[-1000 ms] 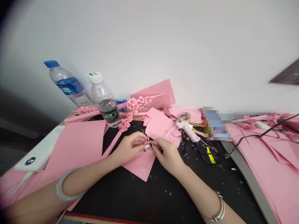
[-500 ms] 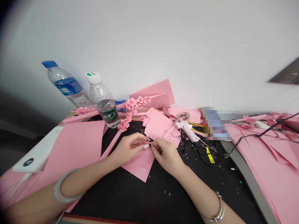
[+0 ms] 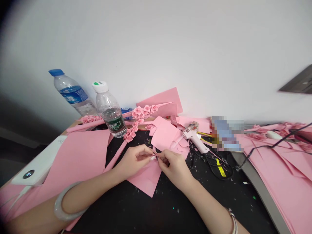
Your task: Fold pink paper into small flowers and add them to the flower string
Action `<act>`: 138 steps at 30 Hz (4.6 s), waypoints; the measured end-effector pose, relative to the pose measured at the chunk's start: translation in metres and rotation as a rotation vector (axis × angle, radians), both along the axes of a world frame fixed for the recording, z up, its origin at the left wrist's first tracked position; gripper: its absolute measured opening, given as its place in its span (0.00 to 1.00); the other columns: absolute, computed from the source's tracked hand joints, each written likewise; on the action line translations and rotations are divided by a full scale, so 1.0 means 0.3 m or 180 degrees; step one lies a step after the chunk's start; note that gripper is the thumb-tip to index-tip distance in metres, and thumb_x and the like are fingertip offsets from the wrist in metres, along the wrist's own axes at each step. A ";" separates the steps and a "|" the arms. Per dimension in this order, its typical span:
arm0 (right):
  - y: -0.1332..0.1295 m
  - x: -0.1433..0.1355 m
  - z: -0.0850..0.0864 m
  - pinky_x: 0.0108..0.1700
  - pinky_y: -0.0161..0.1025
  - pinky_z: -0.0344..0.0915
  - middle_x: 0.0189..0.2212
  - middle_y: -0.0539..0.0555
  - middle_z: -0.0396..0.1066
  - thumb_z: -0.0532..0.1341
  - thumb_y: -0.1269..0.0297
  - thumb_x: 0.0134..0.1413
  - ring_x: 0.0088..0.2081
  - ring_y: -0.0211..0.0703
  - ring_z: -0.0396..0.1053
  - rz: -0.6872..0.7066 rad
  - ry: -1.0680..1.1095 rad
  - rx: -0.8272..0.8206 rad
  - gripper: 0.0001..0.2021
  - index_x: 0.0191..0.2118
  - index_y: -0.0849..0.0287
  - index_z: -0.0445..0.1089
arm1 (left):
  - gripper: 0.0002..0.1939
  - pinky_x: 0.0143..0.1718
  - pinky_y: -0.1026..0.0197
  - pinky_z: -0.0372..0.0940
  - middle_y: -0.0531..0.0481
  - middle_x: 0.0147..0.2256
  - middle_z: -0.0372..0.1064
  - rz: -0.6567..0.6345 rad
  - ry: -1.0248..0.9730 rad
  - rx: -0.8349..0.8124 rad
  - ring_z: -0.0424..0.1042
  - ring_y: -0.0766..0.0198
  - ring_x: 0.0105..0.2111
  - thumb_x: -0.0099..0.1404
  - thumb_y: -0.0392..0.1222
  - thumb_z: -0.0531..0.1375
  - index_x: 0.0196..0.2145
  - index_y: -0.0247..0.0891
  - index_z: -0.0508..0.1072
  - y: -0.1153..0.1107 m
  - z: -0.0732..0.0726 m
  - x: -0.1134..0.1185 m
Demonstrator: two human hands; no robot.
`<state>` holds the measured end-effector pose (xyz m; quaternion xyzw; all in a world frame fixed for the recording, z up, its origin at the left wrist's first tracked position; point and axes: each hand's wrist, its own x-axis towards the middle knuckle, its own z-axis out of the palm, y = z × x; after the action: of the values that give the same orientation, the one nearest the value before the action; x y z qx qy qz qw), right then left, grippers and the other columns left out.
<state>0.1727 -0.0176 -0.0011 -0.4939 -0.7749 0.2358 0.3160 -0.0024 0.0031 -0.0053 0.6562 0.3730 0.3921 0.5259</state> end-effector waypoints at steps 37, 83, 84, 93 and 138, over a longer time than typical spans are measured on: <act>0.007 -0.004 0.009 0.23 0.32 0.58 0.19 0.50 0.65 0.54 0.66 0.52 0.21 0.35 0.61 -0.0109 0.0268 -0.0402 0.06 0.27 0.61 0.64 | 0.06 0.40 0.60 0.65 0.44 0.34 0.71 -0.0141 -0.0178 -0.0046 0.70 0.62 0.35 0.54 0.35 0.60 0.31 0.30 0.72 0.005 0.001 0.002; 0.014 -0.020 0.003 0.18 0.30 0.40 0.18 0.45 0.58 0.59 0.61 0.50 0.16 0.27 0.48 0.0205 0.3079 -0.2543 0.11 0.26 0.61 0.58 | 0.13 0.38 0.60 0.66 0.49 0.29 0.71 -0.0078 -0.0769 -0.1018 0.72 0.64 0.32 0.46 0.35 0.65 0.30 0.32 0.67 0.012 0.008 0.009; 0.014 -0.018 0.003 0.18 0.30 0.40 0.19 0.45 0.59 0.60 0.61 0.50 0.16 0.27 0.48 0.0224 0.3127 -0.2601 0.11 0.26 0.61 0.58 | 0.13 0.39 0.60 0.66 0.49 0.29 0.71 -0.0088 -0.0770 -0.1007 0.72 0.64 0.32 0.47 0.35 0.65 0.30 0.32 0.67 0.012 0.009 0.008; 0.025 0.014 0.001 0.17 0.28 0.36 0.16 0.42 0.49 0.60 0.63 0.50 0.16 0.25 0.41 0.0536 0.3333 -0.3559 0.11 0.26 0.61 0.57 | 0.13 0.40 0.59 0.66 0.47 0.30 0.71 -0.0264 -0.0685 -0.0932 0.72 0.63 0.34 0.47 0.37 0.65 0.30 0.33 0.67 0.005 0.011 0.003; 0.017 -0.008 0.033 0.25 0.34 0.66 0.21 0.50 0.69 0.57 0.61 0.50 0.21 0.34 0.67 0.0160 0.1726 -0.1918 0.09 0.30 0.62 0.65 | 0.14 0.39 0.61 0.64 0.44 0.33 0.72 -0.0060 -0.1020 -0.1348 0.71 0.65 0.33 0.49 0.39 0.65 0.34 0.30 0.71 0.035 -0.009 -0.011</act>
<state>0.1701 -0.0125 0.0089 -0.4653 -0.5715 0.5818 0.3441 -0.0056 0.0135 -0.0080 0.4645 0.3526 0.3993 0.7075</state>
